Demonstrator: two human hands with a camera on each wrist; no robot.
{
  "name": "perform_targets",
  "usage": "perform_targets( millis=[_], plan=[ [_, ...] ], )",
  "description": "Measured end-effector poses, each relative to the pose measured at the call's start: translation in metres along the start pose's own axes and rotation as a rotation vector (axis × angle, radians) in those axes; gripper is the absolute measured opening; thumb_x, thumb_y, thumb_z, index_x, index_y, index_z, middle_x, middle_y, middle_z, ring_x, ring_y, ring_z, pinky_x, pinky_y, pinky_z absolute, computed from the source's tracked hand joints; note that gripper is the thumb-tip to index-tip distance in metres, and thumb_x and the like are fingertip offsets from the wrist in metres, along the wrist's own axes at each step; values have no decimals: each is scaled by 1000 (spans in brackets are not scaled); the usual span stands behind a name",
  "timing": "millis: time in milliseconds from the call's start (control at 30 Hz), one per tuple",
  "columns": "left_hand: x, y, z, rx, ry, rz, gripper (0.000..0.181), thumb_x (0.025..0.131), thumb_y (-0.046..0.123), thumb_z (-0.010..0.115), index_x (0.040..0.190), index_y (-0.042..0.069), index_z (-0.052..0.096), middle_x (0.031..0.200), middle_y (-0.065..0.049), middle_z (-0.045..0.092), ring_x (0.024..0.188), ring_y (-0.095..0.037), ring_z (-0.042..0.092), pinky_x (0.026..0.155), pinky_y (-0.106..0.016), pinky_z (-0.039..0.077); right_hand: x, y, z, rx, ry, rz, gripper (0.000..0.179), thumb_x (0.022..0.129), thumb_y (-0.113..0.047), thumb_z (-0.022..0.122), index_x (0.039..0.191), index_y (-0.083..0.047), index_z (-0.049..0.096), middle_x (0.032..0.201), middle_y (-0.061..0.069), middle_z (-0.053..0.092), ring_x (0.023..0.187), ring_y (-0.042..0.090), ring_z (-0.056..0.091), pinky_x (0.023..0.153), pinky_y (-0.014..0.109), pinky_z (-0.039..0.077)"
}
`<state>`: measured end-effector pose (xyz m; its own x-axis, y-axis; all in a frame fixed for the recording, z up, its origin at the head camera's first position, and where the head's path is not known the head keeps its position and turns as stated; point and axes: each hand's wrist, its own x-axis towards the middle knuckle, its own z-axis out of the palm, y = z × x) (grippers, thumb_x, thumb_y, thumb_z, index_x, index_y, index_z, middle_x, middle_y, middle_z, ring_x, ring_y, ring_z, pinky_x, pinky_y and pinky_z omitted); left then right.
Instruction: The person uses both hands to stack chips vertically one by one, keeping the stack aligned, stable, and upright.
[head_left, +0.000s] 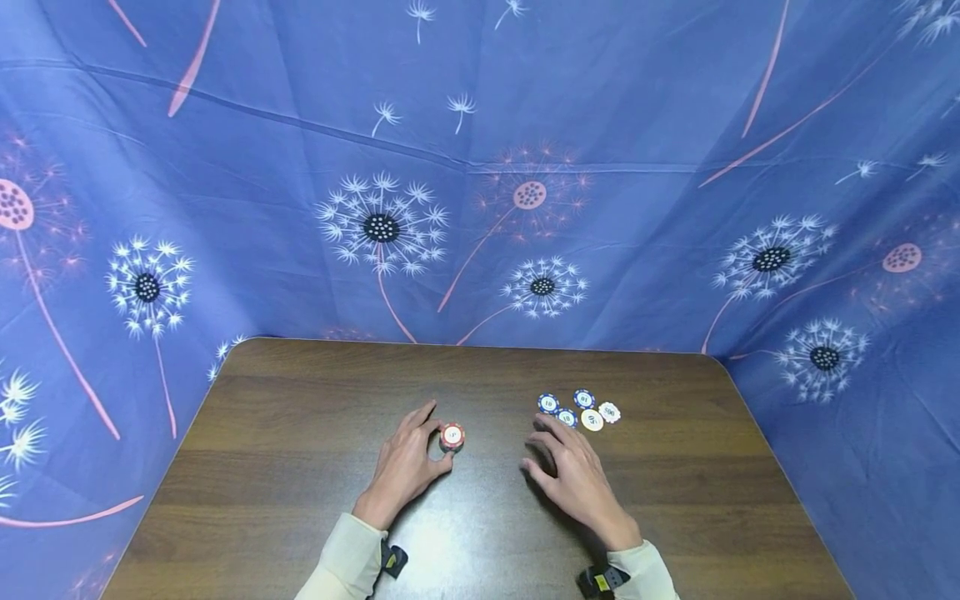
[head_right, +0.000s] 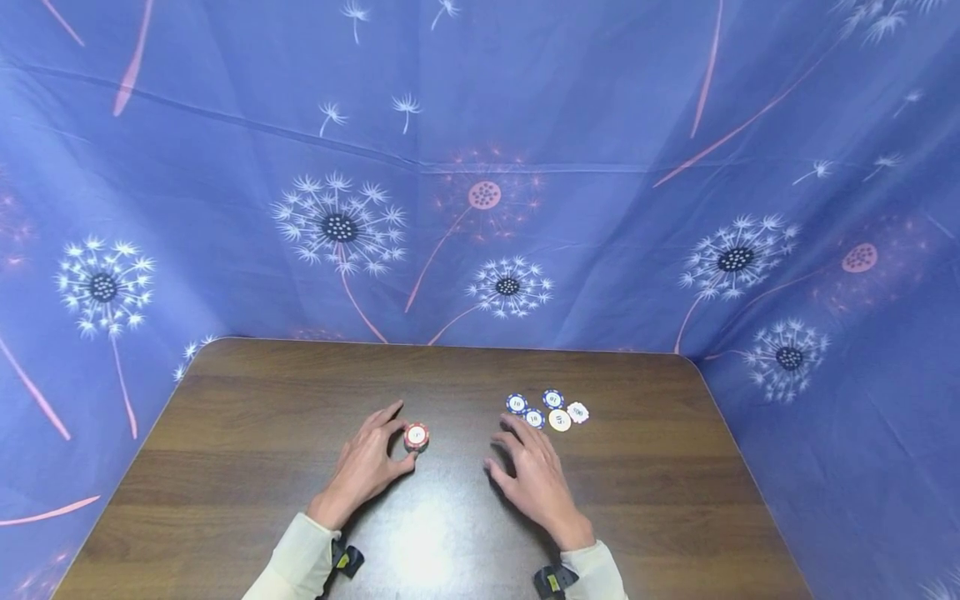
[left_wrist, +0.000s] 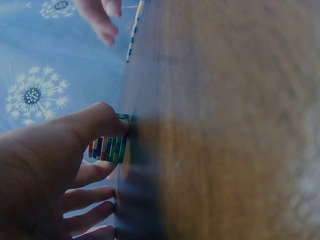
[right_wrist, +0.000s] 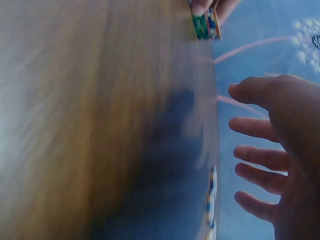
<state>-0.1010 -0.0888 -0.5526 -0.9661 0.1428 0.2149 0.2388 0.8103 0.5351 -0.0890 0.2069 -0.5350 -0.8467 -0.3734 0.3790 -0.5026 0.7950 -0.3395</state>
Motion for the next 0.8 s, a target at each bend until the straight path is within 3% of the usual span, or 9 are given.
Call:
perform_targets(
  millis=[333,633,800],
  plan=[
    [1,0,-1,-1,-11,8,45,78,27,91,118,11,78,156,-14,58,142,-36,56,80,-56,62,-33,25,-17,-25,88,73,37,81,-17,92,113,-4,78,139,22,67,129,48,62,101,65,49],
    [1,0,-1,2,-1,16,46,78,27,91,118,10,78,155,-15,59,142,-36,56,80,-56,62,-52,35,-28,-49,96,161,35,82,-16,91,113,-5,78,139,20,67,130,44,61,102,64,47],
    [0,0,0,-1,2,15,45,78,27,91,118,10,78,155,-15,59,142,-36,56,81,-56,62,-54,46,-35,-82,93,165,36,81,-14,92,112,-2,77,137,23,67,128,46,62,102,67,46]
  ],
)
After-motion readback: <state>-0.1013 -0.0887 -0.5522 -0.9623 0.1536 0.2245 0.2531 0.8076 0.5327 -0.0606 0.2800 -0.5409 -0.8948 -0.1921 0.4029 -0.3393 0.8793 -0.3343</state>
